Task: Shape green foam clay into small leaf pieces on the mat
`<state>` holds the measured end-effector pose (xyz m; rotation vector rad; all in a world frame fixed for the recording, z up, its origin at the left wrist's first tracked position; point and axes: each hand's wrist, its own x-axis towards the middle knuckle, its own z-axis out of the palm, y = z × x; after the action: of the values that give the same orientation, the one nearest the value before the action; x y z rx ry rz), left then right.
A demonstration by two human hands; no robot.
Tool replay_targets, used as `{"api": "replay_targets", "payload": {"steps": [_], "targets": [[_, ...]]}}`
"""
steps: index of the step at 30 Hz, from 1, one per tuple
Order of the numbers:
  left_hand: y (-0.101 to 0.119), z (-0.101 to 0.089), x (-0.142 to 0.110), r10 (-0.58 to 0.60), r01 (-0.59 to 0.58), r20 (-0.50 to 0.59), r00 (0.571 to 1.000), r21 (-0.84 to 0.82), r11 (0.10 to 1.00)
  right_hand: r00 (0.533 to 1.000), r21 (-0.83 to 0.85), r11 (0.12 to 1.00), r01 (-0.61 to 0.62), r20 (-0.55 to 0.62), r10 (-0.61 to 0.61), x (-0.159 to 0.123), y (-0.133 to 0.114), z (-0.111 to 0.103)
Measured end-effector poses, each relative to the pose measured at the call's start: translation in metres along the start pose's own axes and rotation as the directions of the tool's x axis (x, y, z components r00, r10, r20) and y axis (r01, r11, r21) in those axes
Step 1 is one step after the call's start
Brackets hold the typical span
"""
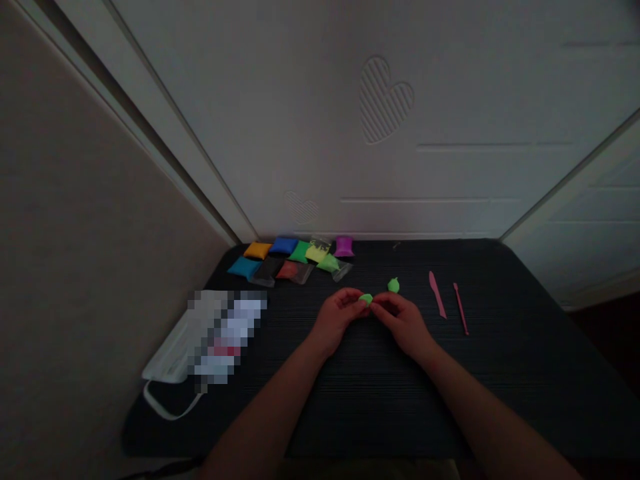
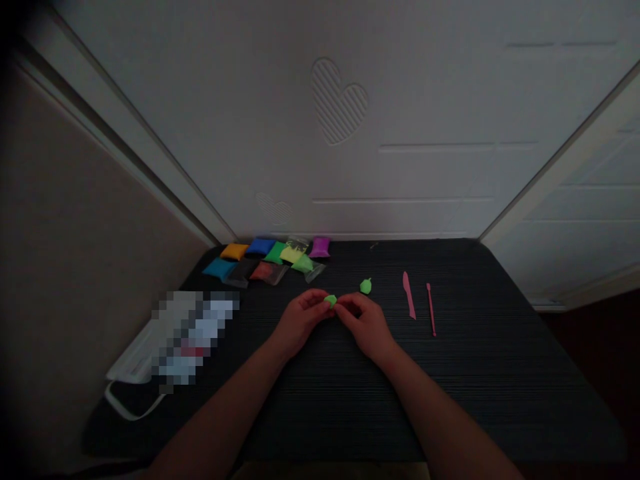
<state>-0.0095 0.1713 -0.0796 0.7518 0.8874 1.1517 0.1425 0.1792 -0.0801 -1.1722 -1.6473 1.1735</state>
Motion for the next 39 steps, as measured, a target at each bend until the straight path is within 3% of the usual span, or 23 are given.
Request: {"api": "replay_targets", "payload": {"steps": [18, 26, 34, 39], "targets": [[0.0068, -0.0012, -0.0013, 0.042, -0.033, -0.016, 0.999, 0.364, 0.931, 0.998, -0.003, 0.999, -0.045, -0.032, 0.045, 0.0022, -0.0028, 0.0001], [0.0077, -0.0009, -0.0019, 0.067, -0.068, 0.016, 0.998, 0.395, 0.916, 0.998, 0.126, 0.99, -0.062, 0.007, 0.061, 0.0039, -0.0031, -0.0008], [0.0064, 0.0005, -0.003, 0.068, -0.077, 0.037, 0.997, 0.351, 0.933, 0.987, 0.283, 0.946, -0.157, 0.023, 0.157, 0.0022, -0.008, 0.0006], [0.0037, 0.001, -0.0033, 0.092, -0.105, 0.051, 0.994, 0.402, 0.91, 0.985, 0.27, 0.948, -0.172, 0.025, 0.171, 0.0026, -0.0069, 0.0017]]}}
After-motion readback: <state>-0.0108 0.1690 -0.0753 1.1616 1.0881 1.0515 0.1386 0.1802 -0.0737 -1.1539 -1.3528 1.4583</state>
